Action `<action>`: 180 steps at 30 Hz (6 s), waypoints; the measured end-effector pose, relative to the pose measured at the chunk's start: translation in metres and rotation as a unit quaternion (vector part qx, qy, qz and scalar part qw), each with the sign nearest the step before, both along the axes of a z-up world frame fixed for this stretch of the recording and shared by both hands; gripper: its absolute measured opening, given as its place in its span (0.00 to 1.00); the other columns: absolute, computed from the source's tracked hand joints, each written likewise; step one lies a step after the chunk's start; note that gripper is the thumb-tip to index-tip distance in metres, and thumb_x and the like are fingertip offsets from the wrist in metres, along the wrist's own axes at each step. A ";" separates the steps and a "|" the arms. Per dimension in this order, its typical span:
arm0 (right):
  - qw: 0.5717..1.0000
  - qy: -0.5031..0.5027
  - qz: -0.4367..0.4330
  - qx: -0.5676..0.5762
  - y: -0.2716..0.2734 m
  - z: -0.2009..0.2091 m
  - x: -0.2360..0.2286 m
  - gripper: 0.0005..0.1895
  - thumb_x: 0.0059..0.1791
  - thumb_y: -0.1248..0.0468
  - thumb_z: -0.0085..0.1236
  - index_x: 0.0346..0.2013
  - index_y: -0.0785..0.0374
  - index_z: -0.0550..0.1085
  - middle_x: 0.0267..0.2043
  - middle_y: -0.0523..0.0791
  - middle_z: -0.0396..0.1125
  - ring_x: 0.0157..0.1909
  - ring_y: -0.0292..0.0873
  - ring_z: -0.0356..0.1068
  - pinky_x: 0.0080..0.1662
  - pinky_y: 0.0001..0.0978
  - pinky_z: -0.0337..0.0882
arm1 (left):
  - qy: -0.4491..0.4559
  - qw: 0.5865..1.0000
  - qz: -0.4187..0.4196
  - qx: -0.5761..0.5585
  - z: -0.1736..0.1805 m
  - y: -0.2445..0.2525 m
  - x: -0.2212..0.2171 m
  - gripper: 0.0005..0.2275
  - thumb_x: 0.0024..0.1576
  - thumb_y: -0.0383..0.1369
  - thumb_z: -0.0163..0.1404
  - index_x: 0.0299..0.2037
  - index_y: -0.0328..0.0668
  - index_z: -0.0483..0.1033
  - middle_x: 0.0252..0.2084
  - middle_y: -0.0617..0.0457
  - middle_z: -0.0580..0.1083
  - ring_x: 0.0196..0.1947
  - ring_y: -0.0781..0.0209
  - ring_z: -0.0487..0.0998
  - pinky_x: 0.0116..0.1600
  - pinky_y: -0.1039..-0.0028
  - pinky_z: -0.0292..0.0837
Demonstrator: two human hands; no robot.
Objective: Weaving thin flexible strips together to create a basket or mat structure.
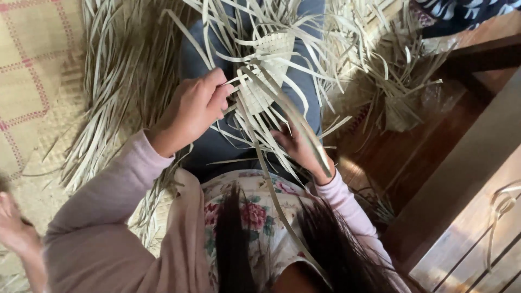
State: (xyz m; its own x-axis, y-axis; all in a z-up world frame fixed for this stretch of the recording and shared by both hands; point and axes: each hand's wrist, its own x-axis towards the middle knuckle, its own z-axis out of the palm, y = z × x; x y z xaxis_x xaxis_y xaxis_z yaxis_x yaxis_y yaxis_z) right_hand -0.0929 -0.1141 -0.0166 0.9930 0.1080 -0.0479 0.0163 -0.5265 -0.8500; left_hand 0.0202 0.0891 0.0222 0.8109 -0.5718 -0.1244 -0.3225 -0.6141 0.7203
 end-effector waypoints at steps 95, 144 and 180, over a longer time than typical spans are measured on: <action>0.953 -0.301 -0.022 0.019 -0.010 0.008 0.027 0.07 0.45 0.68 0.50 0.31 0.68 0.75 0.29 0.49 0.66 0.32 0.45 0.62 0.40 0.34 0.65 | -0.051 0.965 -0.087 -0.244 -0.037 -0.051 -0.032 0.04 0.51 0.25 0.41 0.24 0.38 0.65 0.23 0.45 0.64 0.24 0.45 0.69 0.26 0.64 0.64; 0.899 -0.435 -0.056 0.020 -0.019 -0.018 0.013 0.10 0.42 0.71 0.55 0.15 0.70 0.71 0.28 0.54 0.68 0.26 0.49 0.67 0.34 0.32 0.69 | 0.024 0.962 -0.056 -0.267 -0.046 -0.072 -0.036 0.01 0.50 0.25 0.46 0.28 0.37 0.67 0.30 0.47 0.66 0.32 0.45 0.70 0.37 0.62 0.66; 0.972 -0.217 -0.030 0.084 -0.030 -0.013 0.024 0.10 0.42 0.70 0.55 0.38 0.70 0.71 0.33 0.50 0.66 0.34 0.49 0.67 0.39 0.38 0.68 | -0.144 0.922 0.117 -0.341 -0.081 -0.088 -0.049 0.07 0.40 0.20 0.56 0.25 0.40 0.73 0.27 0.52 0.73 0.28 0.55 0.72 0.36 0.71 0.66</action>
